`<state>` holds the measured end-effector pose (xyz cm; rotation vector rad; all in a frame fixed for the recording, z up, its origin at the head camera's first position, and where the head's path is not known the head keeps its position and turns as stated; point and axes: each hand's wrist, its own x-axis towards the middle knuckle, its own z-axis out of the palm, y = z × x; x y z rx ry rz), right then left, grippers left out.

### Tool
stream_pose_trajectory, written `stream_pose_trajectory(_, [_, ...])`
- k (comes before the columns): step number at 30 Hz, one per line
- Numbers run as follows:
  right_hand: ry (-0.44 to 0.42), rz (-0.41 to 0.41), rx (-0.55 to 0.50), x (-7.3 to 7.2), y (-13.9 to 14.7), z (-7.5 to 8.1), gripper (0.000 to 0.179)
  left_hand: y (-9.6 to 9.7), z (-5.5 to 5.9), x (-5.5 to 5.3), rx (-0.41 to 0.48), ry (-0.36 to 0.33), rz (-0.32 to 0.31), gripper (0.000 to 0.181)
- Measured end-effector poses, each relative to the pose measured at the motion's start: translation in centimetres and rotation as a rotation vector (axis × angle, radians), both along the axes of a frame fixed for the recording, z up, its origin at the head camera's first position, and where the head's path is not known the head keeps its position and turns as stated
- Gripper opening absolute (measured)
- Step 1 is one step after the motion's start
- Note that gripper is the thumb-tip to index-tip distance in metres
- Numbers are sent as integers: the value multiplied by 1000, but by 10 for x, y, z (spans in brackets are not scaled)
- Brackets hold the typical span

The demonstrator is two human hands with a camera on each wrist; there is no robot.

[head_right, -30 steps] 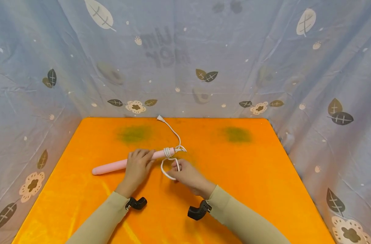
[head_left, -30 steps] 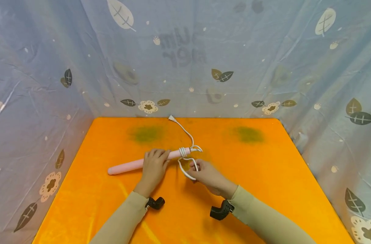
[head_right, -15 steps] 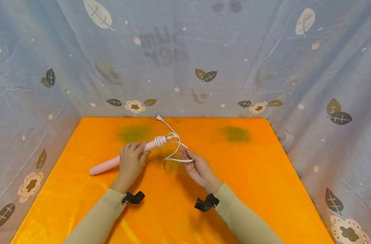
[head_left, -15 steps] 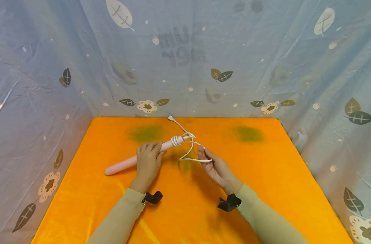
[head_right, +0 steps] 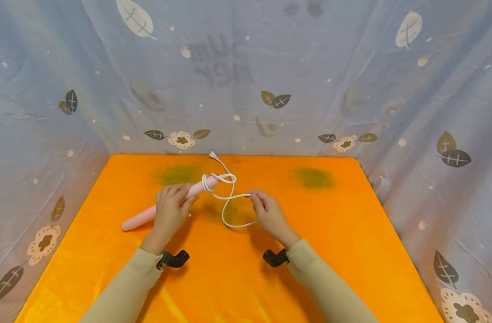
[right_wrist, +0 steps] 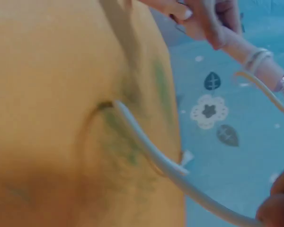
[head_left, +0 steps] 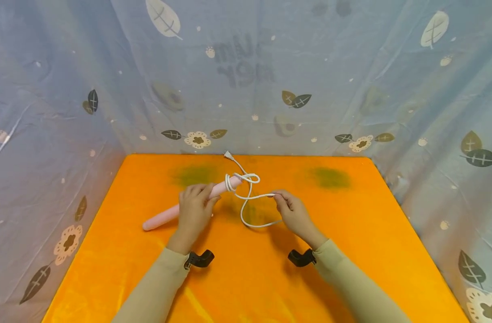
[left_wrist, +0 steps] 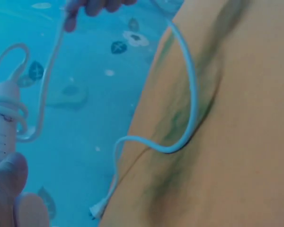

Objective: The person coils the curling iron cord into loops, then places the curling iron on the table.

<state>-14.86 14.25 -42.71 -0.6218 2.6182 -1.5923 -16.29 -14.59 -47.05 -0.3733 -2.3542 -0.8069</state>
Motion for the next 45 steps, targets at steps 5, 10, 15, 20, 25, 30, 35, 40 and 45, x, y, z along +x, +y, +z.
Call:
stream_pose_trajectory(5, [41, 211, 219, 6, -6, 7, 22, 1, -5, 0, -50, -28, -1, 40])
stream_pose_trajectory(10, [24, 382, 199, 25, -17, 41, 19, 0, -17, -1, -148, -75, 3, 39])
stream_pose_trajectory(15, [172, 432, 185, 31, -25, 77, 15, 4, -30, 3, -263, -117, -35, 38])
stream_pose_trajectory(20, [324, 420, 248, 15, -32, 91, 17, 13, -39, 13, -375, -78, -199, 35])
stream_pose_trajectory(25, [454, 300, 300, -25, -28, 83, 15, 15, -44, 23, -395, -34, -355, 32])
stream_pose_trajectory(30, [570, 222, 375, -59, -19, 69, 14, 12, -47, 30, -406, -1, -429, 34])
stream_pose_trajectory(35, [771, 170, 458, -74, -11, 66, 16, 9, -43, 33, -370, 80, -431, 31])
stream_pose_trajectory(40, [894, 145, 535, -70, -6, 73, 12, 6, -31, 35, -314, 183, -401, 28])
stream_pose_trajectory(45, [897, 138, 597, -64, 0, 64, 10, 6, -21, 37, -264, 303, -417, 32])
